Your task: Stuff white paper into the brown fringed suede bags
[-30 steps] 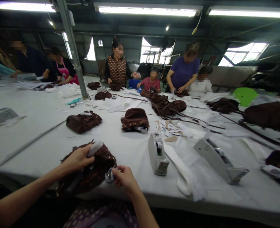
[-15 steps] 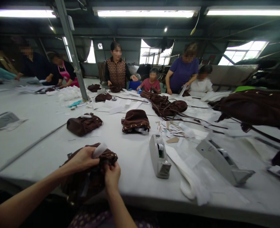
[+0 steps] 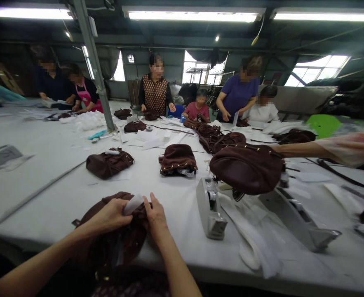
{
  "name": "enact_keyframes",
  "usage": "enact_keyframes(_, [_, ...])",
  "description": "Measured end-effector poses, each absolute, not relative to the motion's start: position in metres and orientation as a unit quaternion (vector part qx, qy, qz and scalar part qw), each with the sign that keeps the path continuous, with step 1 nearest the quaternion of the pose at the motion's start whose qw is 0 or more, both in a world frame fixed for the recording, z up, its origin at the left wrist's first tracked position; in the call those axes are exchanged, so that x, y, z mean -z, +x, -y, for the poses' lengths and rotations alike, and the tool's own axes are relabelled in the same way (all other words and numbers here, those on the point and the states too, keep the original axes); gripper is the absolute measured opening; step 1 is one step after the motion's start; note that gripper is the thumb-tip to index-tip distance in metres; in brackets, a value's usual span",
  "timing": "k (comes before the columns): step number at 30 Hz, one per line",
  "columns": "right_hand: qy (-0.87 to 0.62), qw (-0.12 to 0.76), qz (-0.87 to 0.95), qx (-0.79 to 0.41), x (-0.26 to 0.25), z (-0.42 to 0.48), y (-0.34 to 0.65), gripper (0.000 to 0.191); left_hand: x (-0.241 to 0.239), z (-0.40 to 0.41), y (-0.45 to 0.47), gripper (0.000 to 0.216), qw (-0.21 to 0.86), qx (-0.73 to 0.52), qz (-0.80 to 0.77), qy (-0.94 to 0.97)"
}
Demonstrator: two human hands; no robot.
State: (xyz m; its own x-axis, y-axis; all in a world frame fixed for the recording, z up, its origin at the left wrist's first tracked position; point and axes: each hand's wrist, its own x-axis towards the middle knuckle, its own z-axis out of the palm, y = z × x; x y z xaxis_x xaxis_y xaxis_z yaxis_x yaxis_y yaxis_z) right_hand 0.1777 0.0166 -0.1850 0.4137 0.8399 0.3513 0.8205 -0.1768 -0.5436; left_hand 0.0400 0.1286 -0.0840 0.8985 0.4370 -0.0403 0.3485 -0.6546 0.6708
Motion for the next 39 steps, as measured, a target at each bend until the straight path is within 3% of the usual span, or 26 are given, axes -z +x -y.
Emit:
enact_keyframes(5, [-0.804, 0.381, 0.456, -0.023, 0.192, -0.044, 0.168, 0.027, 0.085, -0.118, 0.046, 0.005, 0.350, -0.066, -0.210, 0.911])
enact_keyframes(7, [-0.824, 0.393, 0.408, -0.029, 0.197, -0.051, 0.167, 0.023, 0.084, -0.116, 0.047, 0.005, 0.354, -0.049, -0.171, 0.918])
enact_keyframes(11, [-0.804, 0.406, 0.425, -0.091, 0.200, -0.048, 0.185, 0.035, 0.084, -0.128, 0.036, 0.043, 0.451, -0.014, -0.103, 0.886])
enact_keyframes(14, [-0.758, 0.417, 0.483, -0.137, 0.195, -0.032, 0.206, 0.052, 0.092, -0.152, 0.017, 0.039, 0.468, -0.103, -0.164, 0.862])
enact_keyframes(16, [-0.747, 0.422, 0.493, -0.147, 0.193, -0.025, 0.212, 0.057, 0.103, -0.171, 0.002, 0.036, 0.421, -0.168, -0.210, 0.866])
enact_keyframes(19, [-0.778, 0.422, 0.447, -0.130, 0.194, -0.028, 0.203, 0.043, 0.129, -0.194, -0.016, 0.042, 0.312, -0.247, -0.270, 0.877])
enact_keyframes(21, [-0.812, 0.415, 0.397, -0.105, 0.198, -0.035, 0.191, 0.034, 0.148, -0.201, -0.023, 0.049, 0.255, -0.253, -0.281, 0.890])
enact_keyframes(24, [-0.836, 0.406, 0.359, -0.083, 0.202, -0.042, 0.179, 0.031, 0.166, -0.198, -0.029, 0.041, 0.232, -0.217, -0.260, 0.912])
enact_keyframes(29, [-0.819, 0.416, 0.384, -0.099, 0.205, -0.039, 0.185, 0.040, 0.129, -0.160, -0.027, 0.033, 0.152, -0.309, -0.192, 0.919])
enact_keyframes(32, [-0.806, 0.428, 0.392, -0.121, 0.204, -0.037, 0.190, 0.053, 0.085, -0.134, -0.007, 0.048, 0.038, -0.218, 0.003, 0.975])
enact_keyframes(34, [-0.795, 0.440, 0.391, -0.146, 0.201, -0.036, 0.193, 0.066, 0.067, -0.130, 0.011, 0.054, 0.018, -0.129, 0.100, 0.987])
enact_keyframes(36, [-0.786, 0.459, 0.375, -0.173, 0.198, -0.031, 0.196, 0.076, 0.068, -0.140, 0.025, 0.044, 0.035, -0.081, 0.083, 0.993])
enact_keyframes(39, [-0.785, 0.498, 0.318, -0.188, 0.198, -0.017, 0.199, 0.075, 0.096, -0.171, 0.027, 0.023, 0.114, -0.048, -0.066, 0.990])
